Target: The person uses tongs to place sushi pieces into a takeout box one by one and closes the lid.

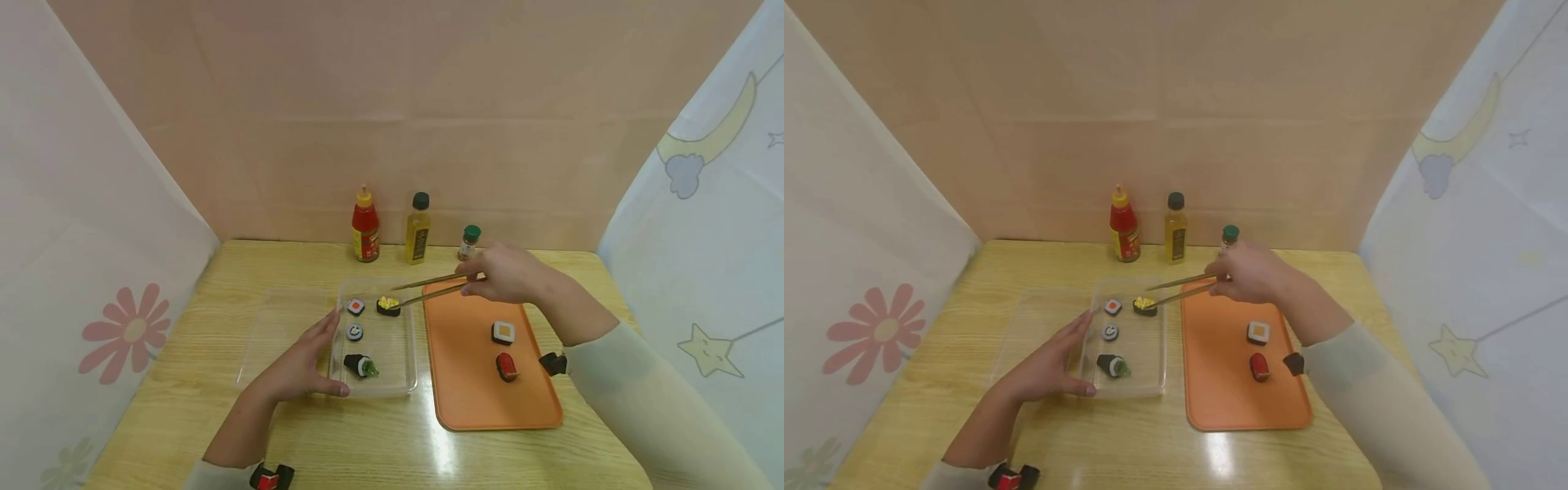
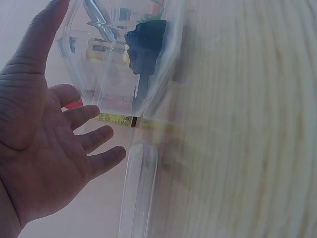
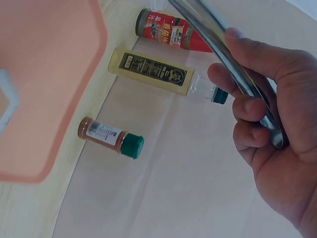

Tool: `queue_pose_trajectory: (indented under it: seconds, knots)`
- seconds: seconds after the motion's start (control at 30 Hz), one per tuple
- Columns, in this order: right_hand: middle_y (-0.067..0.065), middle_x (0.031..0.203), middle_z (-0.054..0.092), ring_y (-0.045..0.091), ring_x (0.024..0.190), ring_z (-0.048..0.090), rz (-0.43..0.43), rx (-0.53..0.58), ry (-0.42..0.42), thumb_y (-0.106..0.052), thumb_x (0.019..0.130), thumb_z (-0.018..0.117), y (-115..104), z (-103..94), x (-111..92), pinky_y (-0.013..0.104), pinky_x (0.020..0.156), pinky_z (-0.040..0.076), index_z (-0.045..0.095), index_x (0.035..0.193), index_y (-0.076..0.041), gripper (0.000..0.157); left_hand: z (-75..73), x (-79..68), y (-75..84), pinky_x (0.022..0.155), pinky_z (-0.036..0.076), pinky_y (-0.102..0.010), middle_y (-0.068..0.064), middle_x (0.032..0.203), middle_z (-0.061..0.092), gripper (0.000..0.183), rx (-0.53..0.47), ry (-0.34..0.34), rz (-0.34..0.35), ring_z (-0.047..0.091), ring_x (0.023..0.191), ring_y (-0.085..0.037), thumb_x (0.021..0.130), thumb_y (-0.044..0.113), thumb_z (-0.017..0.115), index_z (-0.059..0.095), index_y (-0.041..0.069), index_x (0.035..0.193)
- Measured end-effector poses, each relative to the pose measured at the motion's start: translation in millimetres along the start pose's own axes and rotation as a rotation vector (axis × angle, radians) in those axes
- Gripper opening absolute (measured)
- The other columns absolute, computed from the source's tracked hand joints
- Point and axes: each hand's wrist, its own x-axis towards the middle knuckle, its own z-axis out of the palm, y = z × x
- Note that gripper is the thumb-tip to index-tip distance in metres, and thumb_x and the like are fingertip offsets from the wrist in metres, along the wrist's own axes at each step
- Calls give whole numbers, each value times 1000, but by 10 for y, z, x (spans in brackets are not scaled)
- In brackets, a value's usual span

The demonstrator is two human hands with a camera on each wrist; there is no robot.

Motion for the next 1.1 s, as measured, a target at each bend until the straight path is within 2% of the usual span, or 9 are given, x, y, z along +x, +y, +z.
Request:
queue_pose_trajectory:
  seconds: [0.37, 0.57, 0.9, 1.1]
  knots:
    - [-8, 90, 77, 0, 67, 65, -14, 47, 51, -26, 91, 82, 50, 38, -217, 32, 64, 56, 81, 115, -15, 26, -8, -1, -4, 121, 18, -64, 7, 174, 3, 137, 15, 3, 3, 3, 159, -33, 64, 45, 99, 13, 19, 168]
    - [-9, 93, 77, 0, 71, 67, -25, 52, 85, -23, 90, 83, 73, 58, -339, 31, 65, 56, 81, 114, -16, 25, -9, 3, -16, 122, 18, -63, 7, 174, 3, 137, 24, 0, 8, 3, 159, -32, 65, 46, 98, 13, 19, 168]
    - [-4, 99, 79, 1, 70, 67, -8, 105, 160, -21, 90, 83, 119, 129, -625, 26, 59, 52, 79, 119, -7, 33, -14, 9, -21, 122, 20, -62, 8, 174, 3, 138, 40, -2, 15, 4, 159, -31, 64, 47, 98, 13, 18, 168]
    - [-7, 96, 79, -2, 70, 66, 12, 107, 195, -19, 89, 83, 147, 188, -800, 24, 58, 52, 80, 116, -9, 29, -17, 7, -4, 121, 19, -63, 8, 174, 3, 137, 27, -9, 3, 3, 159, -32, 64, 46, 98, 13, 18, 168]
